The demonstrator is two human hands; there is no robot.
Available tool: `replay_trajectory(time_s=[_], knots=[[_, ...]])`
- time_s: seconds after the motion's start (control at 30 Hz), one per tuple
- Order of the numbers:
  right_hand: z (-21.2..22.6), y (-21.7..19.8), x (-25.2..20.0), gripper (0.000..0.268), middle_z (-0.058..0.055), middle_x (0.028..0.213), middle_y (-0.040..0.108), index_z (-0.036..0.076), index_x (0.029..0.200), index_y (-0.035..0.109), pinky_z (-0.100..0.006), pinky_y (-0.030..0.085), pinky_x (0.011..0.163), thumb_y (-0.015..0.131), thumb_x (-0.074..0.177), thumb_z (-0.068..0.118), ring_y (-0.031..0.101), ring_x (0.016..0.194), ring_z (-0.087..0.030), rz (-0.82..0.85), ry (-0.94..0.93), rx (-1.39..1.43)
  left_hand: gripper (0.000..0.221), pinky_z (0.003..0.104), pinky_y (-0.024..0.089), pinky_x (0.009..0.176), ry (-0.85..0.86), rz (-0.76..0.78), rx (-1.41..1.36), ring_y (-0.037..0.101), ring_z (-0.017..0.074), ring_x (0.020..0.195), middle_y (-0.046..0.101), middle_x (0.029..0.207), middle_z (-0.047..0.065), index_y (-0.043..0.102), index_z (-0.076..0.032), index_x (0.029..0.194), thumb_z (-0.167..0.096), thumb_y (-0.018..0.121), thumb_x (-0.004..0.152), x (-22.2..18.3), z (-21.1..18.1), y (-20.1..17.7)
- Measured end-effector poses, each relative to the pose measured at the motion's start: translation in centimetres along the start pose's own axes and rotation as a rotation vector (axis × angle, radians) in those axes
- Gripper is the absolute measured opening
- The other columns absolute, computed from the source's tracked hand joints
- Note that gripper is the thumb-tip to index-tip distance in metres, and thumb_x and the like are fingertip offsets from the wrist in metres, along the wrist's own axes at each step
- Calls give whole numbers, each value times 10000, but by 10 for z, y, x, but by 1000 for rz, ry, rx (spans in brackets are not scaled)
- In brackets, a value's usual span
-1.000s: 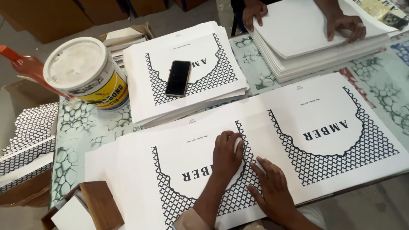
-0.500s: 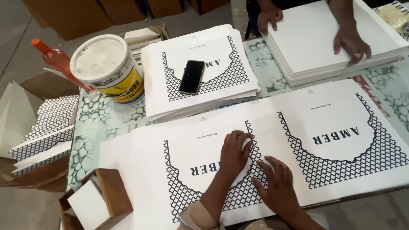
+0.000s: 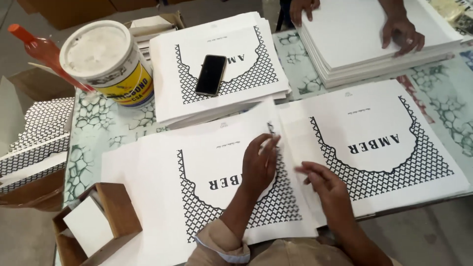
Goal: Applying adhesive and manually sorting and stacking printed paper sheets.
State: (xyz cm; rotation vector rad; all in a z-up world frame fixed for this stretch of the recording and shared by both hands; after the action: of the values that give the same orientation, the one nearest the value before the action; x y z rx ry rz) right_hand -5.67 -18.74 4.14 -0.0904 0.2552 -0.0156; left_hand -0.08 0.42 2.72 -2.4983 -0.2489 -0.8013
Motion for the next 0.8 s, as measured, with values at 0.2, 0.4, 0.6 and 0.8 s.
replay_trajectory(time_s=[0.2,0.4,0.6,0.8], knots=[[-14,40,-36,299,-97,975,833,23,1230,731,-401,588,844,606,1007,178,760,900,-216,695,113,6,316,438,483,1034,349,9,254,597,311,1245,622,1345,106,713,-143,1135,44,589,911,-10,1,14],[-9,21,-5,468,-176,1306,682,35,1333,625,-418,445,1029,684,910,229,568,1238,-272,9,-600,-610,254,413,519,976,191,9,146,628,304,1186,648,1278,114,720,-99,1047,49,591,887,-16,16,15],[8,7,-8,527,-84,1304,701,140,1421,598,-391,525,1018,688,910,227,631,1154,-236,93,-23,-353,168,376,535,840,31,-88,-20,650,283,971,657,1057,150,666,-23,1141,-76,535,1050,-9,20,13],[33,46,-44,329,-139,1472,622,106,1253,677,-397,483,1025,705,935,184,621,1255,-222,366,-612,-507,264,265,378,585,-368,35,-466,452,86,672,490,711,-10,574,-54,958,-310,534,1005,-31,82,27]])
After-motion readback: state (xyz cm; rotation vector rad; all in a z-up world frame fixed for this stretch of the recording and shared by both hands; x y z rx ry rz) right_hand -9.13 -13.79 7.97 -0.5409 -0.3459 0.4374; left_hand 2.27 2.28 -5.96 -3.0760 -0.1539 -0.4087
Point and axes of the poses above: each hand's wrist, its own x-axis towards the middle knuckle, its own y-axis out of the palm, z = x × y, the point moved 1 cm from there along x, towards the middle knuckle
